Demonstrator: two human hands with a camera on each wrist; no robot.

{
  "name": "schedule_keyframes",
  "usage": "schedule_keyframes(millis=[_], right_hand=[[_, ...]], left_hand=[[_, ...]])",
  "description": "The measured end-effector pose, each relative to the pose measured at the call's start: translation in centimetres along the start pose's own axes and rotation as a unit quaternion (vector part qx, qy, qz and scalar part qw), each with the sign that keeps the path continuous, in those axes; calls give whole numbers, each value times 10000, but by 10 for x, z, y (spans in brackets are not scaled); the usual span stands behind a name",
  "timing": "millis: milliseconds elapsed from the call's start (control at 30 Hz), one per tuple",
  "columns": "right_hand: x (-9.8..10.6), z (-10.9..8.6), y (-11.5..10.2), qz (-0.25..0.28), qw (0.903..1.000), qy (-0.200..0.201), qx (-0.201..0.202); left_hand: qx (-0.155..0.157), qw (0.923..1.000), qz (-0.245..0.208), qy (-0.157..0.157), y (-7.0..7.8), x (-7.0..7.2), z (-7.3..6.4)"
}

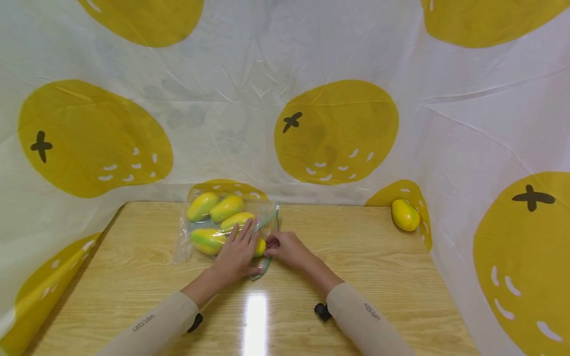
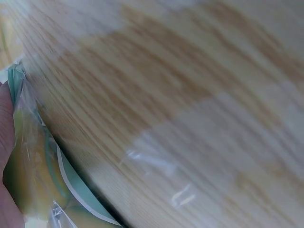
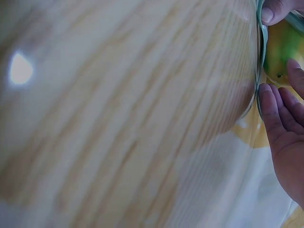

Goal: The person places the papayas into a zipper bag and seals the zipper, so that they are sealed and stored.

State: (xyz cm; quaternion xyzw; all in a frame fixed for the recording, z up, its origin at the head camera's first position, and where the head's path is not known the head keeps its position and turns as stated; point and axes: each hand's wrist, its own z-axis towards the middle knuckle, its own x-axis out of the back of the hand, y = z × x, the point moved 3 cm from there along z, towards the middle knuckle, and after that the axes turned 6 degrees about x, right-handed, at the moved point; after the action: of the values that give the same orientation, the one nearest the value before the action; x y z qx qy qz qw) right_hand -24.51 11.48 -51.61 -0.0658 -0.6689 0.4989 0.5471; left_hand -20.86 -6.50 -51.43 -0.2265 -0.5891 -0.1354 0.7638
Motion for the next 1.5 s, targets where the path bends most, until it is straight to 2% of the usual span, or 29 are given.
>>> schedule_keyframes(millis=[200,333,533,700,933,1133,1333,1433,1500], right_hand=[[14,-11,4,40,9999,84,-70],[26,-18,10,47,9996,202,-206],[44,-32,19,-21,9983,352,-466],[61,-49,25,-20,9958,528,-743],[95,-77,44,-184,9921,857,-897],[134,-103,65,-762,9831,1266,-1079],[174,-124,90,-1117,9711,1531,-1448],[192,-132,103,-1424,9619,1724,-1573],[202,-137,112,-1683,9545,1952,-1500]], left_hand=[[16,9999,-80,-75,0,-1,0],[48,9996,-203,-179,-2,-3,0],[19,9994,-299,-161,-2,-4,1],[27,9992,-371,-123,-2,-3,1],[30,9990,-437,-109,-2,-4,1],[-15,9986,-537,33,-2,-4,1],[72,9979,-636,-27,-4,-4,1],[84,9977,-666,-45,-4,-5,2],[76,9977,-667,-30,-4,-5,1]])
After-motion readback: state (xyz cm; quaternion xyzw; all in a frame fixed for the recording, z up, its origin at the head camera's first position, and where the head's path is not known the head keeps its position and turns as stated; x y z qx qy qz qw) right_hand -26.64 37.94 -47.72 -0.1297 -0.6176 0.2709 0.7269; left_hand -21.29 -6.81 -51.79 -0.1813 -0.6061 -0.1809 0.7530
